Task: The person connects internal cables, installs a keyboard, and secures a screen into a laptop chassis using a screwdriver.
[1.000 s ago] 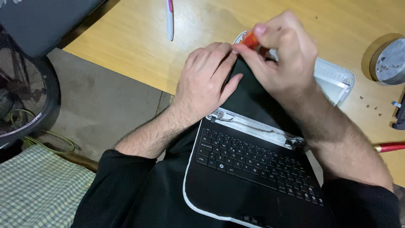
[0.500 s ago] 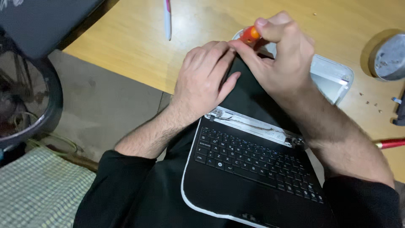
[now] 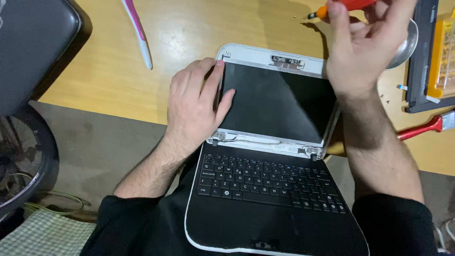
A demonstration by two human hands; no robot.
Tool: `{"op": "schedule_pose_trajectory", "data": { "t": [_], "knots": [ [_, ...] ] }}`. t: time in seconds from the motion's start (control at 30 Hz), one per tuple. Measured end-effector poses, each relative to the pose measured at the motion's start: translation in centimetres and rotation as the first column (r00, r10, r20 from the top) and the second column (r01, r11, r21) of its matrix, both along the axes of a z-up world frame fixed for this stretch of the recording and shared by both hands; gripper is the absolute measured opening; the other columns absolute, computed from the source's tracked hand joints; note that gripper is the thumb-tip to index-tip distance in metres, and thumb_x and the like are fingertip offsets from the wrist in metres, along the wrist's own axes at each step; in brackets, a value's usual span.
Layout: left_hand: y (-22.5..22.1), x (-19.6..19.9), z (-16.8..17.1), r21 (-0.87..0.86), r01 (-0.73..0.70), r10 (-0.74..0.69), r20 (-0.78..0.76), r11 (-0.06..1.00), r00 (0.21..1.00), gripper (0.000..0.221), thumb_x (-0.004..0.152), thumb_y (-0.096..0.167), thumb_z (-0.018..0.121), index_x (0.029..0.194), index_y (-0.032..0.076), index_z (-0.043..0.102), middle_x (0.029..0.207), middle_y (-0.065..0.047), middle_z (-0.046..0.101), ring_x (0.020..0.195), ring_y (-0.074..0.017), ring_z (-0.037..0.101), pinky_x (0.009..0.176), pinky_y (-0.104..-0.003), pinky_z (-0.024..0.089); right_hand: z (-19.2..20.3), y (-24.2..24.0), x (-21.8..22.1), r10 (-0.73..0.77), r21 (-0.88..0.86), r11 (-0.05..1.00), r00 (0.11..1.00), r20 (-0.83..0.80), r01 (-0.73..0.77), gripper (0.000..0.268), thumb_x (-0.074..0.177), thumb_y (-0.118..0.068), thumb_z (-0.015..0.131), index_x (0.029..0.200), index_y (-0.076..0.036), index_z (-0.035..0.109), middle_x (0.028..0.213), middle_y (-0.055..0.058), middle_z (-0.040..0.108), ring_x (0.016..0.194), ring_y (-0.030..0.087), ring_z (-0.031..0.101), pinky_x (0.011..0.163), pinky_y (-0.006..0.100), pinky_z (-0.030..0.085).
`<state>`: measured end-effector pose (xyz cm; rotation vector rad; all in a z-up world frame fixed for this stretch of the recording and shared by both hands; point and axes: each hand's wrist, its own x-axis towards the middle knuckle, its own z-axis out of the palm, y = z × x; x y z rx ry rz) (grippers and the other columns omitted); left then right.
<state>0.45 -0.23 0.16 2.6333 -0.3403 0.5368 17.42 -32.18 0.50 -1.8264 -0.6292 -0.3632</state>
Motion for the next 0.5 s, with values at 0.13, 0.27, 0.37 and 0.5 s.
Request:
{"op": "schedule_pose_trajectory", "data": {
  "t": [0.13, 0.27, 0.37, 0.5],
  "knots": [
    [0.0, -0.1, 0.2, -0.004, 0.023, -0.023, 0.027, 1.0, 0.999, 0.045, 0.124, 0.027, 0.083, 0.155, -0.004, 0.073, 0.155, -0.022, 0.072, 0.138, -0.0431, 0.077, 0.108, -0.056, 0.063, -0.2, 0.4, 0.5, 0.068, -0.018, 0.998, 0.994, 0.082, -0.067, 0.052, 0.144, 0.026, 0.077, 0.173, -0.005, 0.048, 0.161, 0.033, 0.07, 0.136, 0.044, 0.081, 0.088, 0.044, 0.07],
    [-0.1, -0.2, 0.0, -0.019, 0.011, -0.01, 0.054, 1.0, 0.999, 0.04, 0.124, 0.024, 0.083, 0.151, -0.004, 0.075, 0.154, -0.024, 0.075, 0.138, -0.0437, 0.078, 0.109, -0.056, 0.064, 0.0, 1.0, 0.4, 0.04, -0.006, 0.999, 0.999, 0.028, -0.04, 0.045, 0.143, 0.024, 0.078, 0.168, -0.002, 0.051, 0.159, 0.03, 0.071, 0.141, 0.041, 0.079, 0.099, 0.05, 0.074],
    [-0.1, -0.3, 0.1, -0.05, 0.008, -0.004, 0.066, 0.999, 0.998, 0.037, 0.124, 0.023, 0.083, 0.148, -0.004, 0.076, 0.154, -0.024, 0.075, 0.138, -0.0442, 0.079, 0.111, -0.057, 0.065, -0.5, 1.1, 0.6, 0.052, 0.0, 0.999, 0.998, 0.027, -0.052, 0.04, 0.143, 0.022, 0.079, 0.162, 0.001, 0.052, 0.152, 0.03, 0.068, 0.137, 0.04, 0.074, 0.097, 0.051, 0.07],
    [0.1, -0.4, 0.3, -0.13, 0.013, -0.007, 0.053, 0.991, 0.999, 0.034, 0.122, 0.021, 0.084, 0.143, -0.005, 0.076, 0.152, -0.024, 0.075, 0.14, -0.0442, 0.078, 0.114, -0.057, 0.065, -1.1, 0.9, 0.6, 0.104, 0.041, 0.994, 0.994, 0.014, -0.105, 0.048, 0.148, 0.026, 0.074, 0.171, -0.005, 0.046, 0.157, 0.034, 0.067, 0.137, 0.046, 0.075, 0.108, 0.059, 0.076]
  ]
}}
